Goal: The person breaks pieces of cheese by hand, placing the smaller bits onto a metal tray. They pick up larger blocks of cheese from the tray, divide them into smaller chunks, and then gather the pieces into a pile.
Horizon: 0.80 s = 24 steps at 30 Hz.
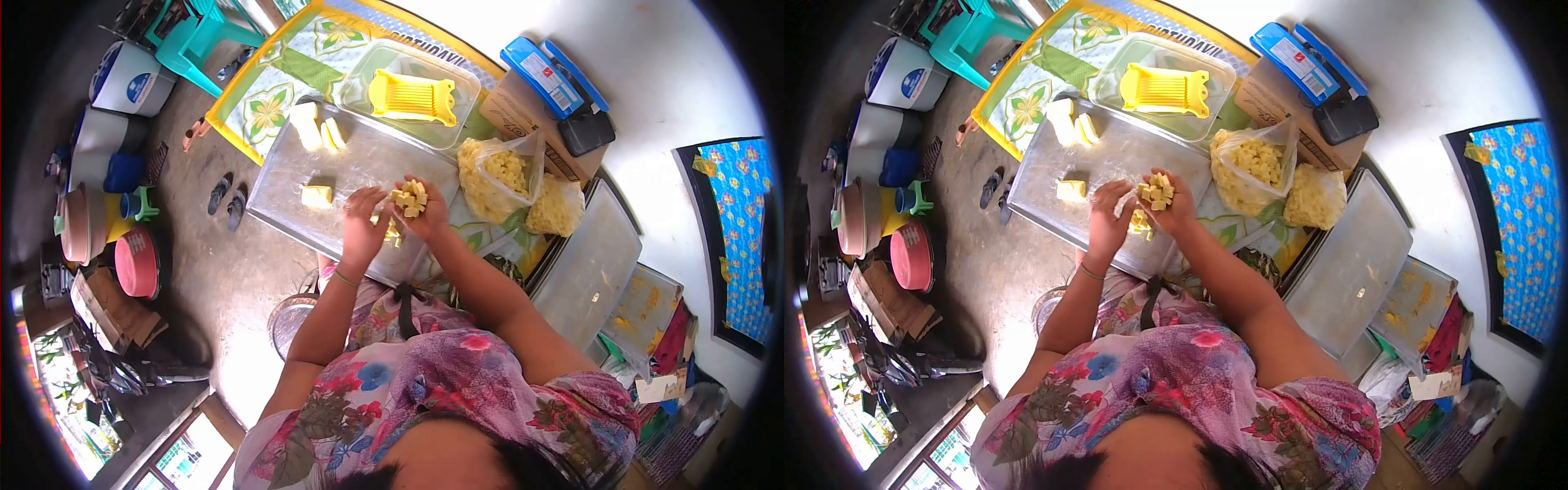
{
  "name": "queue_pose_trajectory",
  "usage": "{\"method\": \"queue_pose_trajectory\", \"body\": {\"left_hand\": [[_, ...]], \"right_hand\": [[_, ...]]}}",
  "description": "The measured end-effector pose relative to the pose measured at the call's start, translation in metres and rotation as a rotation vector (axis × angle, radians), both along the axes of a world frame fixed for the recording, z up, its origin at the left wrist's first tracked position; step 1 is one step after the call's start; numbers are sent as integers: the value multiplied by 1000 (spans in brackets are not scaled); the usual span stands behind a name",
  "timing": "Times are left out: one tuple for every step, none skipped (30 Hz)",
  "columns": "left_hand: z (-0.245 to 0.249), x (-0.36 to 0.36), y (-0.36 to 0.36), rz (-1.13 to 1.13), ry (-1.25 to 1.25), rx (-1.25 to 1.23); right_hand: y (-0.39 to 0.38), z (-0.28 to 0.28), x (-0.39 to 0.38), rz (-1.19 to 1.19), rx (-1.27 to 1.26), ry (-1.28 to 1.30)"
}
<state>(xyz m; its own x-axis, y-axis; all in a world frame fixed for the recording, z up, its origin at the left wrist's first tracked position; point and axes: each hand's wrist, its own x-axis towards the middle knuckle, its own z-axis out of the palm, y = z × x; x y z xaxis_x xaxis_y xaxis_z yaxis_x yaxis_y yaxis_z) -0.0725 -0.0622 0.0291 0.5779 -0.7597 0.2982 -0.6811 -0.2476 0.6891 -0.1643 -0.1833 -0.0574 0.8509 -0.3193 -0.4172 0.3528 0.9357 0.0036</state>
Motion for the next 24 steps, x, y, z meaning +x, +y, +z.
{"method": "queue_pose_trajectory", "body": {"left_hand": [[-5, 4, 9, 17, 16, 29], [-12, 7, 19, 33, 31, 58], [-19, 11, 29, 20, 25, 75], [-28, 11, 38, 8, 50, 95], [-37, 11, 47, -2, 76, 116], [-44, 11, 55, -13, 101, 137], [-48, 10, 63, -35, 116, 230], [-51, 5, 66, -35, 106, 258], [-53, 0, 68, -34, 95, 285], [-56, -4, 70, -34, 84, 312], [-64, -5, 72, -67, 104, 435], [-61, -10, 70, -50, 102, 475], [-56, -17, 65, -33, 99, 514], [-54, -23, 60, -17, 96, 553], [-59, -27, 57, -27, 57, 534], [-68, -29, 53, -36, 19, 515], [-74, -31, 49, -45, -20, 498], [-75, -32, 43, -52, -54, 494], [-76, -34, 37, -59, -87, 490], [-76, -35, 33, -68, -119, 488], [-79, -36, 31, -76, -127, 467], [-82, -36, 29, -85, -135, 443], [-86, -36, 26, -94, -143, 420], [-88, -35, 25, -110, -131, 403]], "right_hand": [[-6, 20, -5, 1, 18, -8], [-12, 40, -10, 2, 35, -15], [-17, 56, -16, -23, 31, -58], [-24, 77, -23, -66, 11, -73], [-32, 98, -31, -107, -9, -87], [-40, 118, -40, -148, -29, -102], [-52, 134, -48, -201, -164, -134], [-66, 147, -56, -252, -301, -166], [-75, 160, -63, -380, -435, -25], [-85, 167, -68, -507, -567, 119], [-97, 160, -75, -579, -785, 295], [-111, 145, -81, -647, -1002, 476], [-122, 130, -87, -711, -1219, 660], [-129, 118, -92, -550, -1340, 846], [-135, 105, -97, -377, -1451, 1030], [-140, 89, -102, -191, -1549, 1211], [-144, 67, -107, -225, -1473, 1090], [-143, 66, -107, -217, -1421, 1079], [-140, 65, -108, -207, -1369, 1067], [-137, 63, -110, -198, -1315, 1058], [-132, 69, -109, -237, -1360, 1070], [-129, 75, -107, -279, -1406, 1081], [-125, 81, -104, -321, -1453, 1091], [-119, 94, -100, -384, -1612, 1095]]}}
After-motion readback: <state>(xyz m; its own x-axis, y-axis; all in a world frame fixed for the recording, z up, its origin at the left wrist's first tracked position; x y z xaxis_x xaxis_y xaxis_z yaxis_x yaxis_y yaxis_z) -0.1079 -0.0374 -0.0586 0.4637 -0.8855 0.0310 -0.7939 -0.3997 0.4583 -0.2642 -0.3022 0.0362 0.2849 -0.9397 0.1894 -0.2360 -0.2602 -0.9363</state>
